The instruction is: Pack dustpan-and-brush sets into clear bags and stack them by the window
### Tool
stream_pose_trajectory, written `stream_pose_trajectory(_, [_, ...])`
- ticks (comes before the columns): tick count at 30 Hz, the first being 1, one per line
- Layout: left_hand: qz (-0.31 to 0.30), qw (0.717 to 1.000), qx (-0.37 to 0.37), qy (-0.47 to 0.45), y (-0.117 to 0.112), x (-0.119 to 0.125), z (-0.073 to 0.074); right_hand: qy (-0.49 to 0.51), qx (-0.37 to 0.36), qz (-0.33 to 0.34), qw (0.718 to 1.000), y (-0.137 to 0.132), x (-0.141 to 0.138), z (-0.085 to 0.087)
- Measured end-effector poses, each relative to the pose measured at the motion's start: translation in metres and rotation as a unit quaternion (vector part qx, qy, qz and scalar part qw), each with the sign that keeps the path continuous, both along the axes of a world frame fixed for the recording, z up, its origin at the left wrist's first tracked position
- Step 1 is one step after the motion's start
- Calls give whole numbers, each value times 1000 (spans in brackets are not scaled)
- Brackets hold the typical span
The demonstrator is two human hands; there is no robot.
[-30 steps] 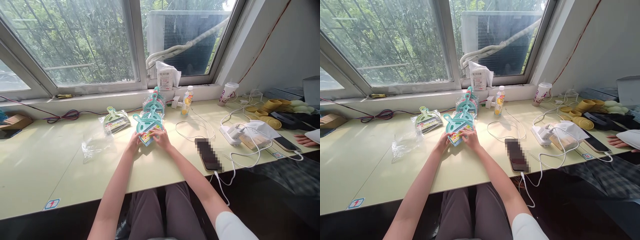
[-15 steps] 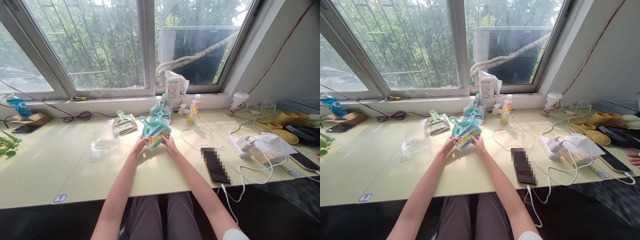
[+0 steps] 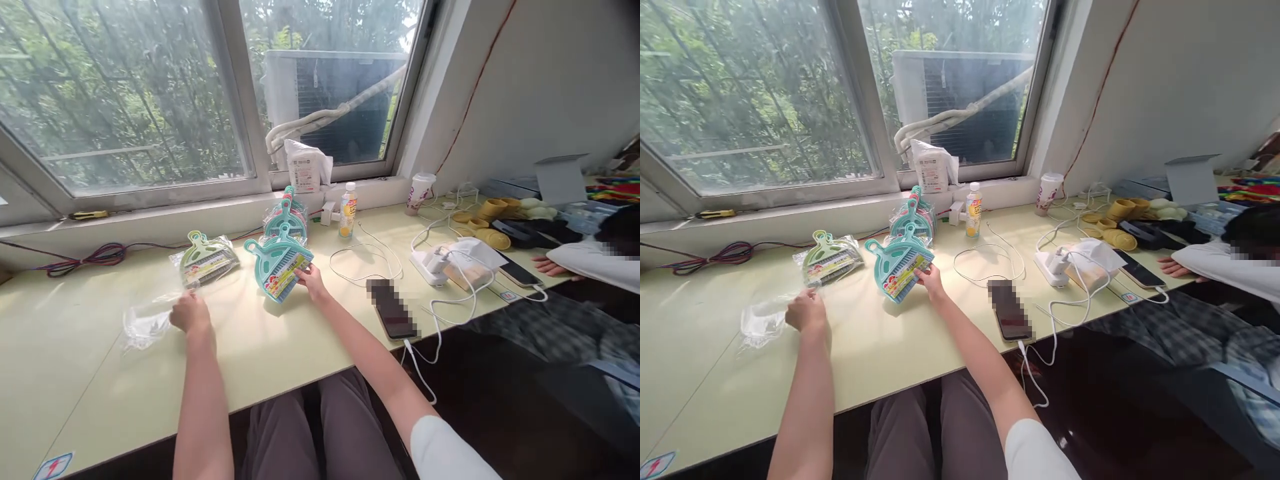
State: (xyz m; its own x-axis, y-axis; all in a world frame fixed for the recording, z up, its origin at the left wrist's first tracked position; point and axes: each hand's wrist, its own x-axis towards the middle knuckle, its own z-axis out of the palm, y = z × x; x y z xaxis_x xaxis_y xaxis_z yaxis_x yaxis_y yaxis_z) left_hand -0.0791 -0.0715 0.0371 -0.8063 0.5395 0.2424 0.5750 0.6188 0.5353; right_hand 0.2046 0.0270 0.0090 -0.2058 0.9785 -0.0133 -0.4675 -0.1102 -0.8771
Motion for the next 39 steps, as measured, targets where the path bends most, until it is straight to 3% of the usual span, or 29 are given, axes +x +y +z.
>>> stream_pose_trajectory(5, [-11, 992, 31, 119, 13, 1, -15, 10, 7, -18, 1000, 6, 5, -1])
stream_pose_trajectory(9, [-31, 997, -63, 25, 15, -1, -18, 6, -6, -23, 1000, 7, 7, 0])
stream_pose_trajectory(12, [-47, 997, 42, 53, 16, 0, -14, 1, -18, -24, 1000, 7, 8, 0])
stream_pose_trajectory(15, [-122, 961, 191, 161, 17, 13, -8, 3, -16, -29, 999, 8, 8, -1])
stream_pose_trajectory(17, [-181, 932, 236, 206, 17, 24, -6, 8, -21, -33, 999, 10, 8, -2])
stream_pose_trajectory(19, [-206, 921, 246, 220, 18, 31, -6, 12, -29, -38, 999, 11, 9, -3])
stream_pose_trajectory(23, [-205, 935, 198, 210, 24, 27, -14, 16, -40, -50, 998, 12, 10, -3])
stream_pose_trajectory(27, [-245, 950, 88, 172, 33, 19, -26, 2, -45, -50, 998, 11, 11, -4])
stream_pose_trajectory(32, [-325, 929, 17, 176, 37, 29, -36, -11, -41, -35, 998, 11, 11, -3])
stream_pose_trajectory(39, [-357, 922, -23, 149, 32, 31, -35, -64, -44, 59, 995, 7, 13, 1])
